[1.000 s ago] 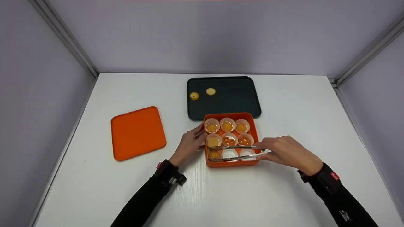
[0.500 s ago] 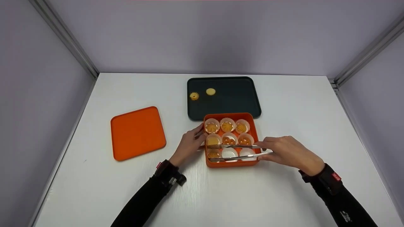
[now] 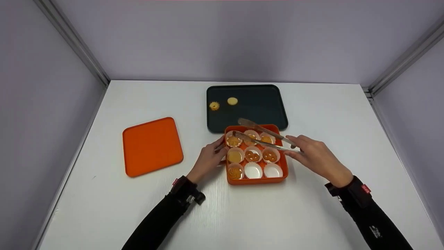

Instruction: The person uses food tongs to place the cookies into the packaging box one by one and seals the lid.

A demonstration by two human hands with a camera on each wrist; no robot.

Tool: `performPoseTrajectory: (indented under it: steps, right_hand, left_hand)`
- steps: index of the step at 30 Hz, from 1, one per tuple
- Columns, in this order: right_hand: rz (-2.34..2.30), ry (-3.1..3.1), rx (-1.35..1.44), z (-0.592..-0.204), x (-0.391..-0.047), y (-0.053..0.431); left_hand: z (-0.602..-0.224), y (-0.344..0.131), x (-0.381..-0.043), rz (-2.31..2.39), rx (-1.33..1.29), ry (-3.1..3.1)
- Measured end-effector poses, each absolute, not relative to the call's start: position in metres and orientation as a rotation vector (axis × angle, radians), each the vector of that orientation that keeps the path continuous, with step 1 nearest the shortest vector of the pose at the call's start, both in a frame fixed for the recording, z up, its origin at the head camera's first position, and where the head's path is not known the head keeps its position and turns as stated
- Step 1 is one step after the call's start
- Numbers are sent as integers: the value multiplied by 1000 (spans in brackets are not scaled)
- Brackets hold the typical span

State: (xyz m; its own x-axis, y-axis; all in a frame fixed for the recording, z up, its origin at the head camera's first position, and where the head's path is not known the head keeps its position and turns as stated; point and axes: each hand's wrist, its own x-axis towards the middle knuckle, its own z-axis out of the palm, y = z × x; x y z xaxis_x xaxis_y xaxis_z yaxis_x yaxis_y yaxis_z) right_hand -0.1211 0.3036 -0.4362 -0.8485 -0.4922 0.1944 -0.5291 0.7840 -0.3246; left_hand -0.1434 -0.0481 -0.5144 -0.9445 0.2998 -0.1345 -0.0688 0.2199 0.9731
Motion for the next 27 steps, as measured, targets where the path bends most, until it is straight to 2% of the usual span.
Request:
performPoseTrajectory:
  steps: [13,27]
  right_hand:
    - [711,-2949,532,-430,-167,279]
    - [772,-3010,404,-434,-209,248]
  left_hand:
    - [-513,-47,-143,1811,192,2167]
    - [-515,-48,-143,1812,200,2170]
